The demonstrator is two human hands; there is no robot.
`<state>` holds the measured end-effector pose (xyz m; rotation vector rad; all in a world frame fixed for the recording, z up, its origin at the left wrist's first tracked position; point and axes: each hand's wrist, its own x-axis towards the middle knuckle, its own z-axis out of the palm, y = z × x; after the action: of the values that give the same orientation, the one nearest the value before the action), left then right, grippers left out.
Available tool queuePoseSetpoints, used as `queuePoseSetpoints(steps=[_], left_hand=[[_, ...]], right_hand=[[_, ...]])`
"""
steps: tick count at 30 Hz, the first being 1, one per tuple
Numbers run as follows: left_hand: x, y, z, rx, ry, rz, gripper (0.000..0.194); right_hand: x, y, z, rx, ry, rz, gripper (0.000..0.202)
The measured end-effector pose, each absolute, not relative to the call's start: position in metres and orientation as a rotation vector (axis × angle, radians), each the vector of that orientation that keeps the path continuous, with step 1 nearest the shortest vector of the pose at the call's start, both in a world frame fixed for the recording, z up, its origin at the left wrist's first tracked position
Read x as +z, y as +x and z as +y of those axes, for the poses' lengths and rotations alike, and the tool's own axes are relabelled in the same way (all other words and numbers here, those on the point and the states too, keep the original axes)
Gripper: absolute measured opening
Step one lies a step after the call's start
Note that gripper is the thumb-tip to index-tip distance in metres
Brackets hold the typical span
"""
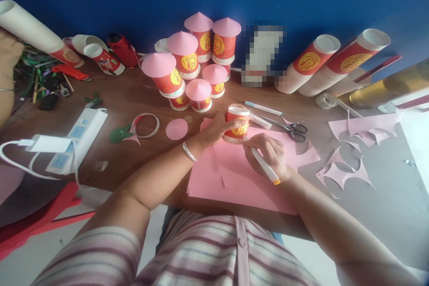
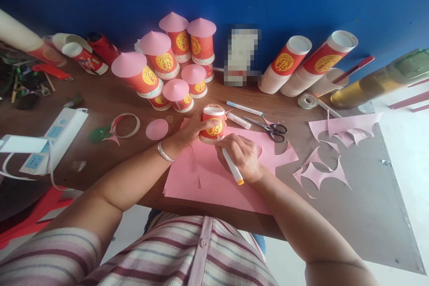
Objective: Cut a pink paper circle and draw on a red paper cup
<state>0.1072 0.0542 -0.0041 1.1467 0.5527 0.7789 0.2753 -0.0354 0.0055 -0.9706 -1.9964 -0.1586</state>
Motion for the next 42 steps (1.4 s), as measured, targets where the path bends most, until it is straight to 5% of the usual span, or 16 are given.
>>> queuePoseSetpoints(steps=[42], left_hand=[[0.0004,0.1075,0.0533,0.795,1.04,0.527,0.031]], right_hand=[[0.0046,0.2718,-0.0385,-0.131,-0.913,-2.004,0.021]])
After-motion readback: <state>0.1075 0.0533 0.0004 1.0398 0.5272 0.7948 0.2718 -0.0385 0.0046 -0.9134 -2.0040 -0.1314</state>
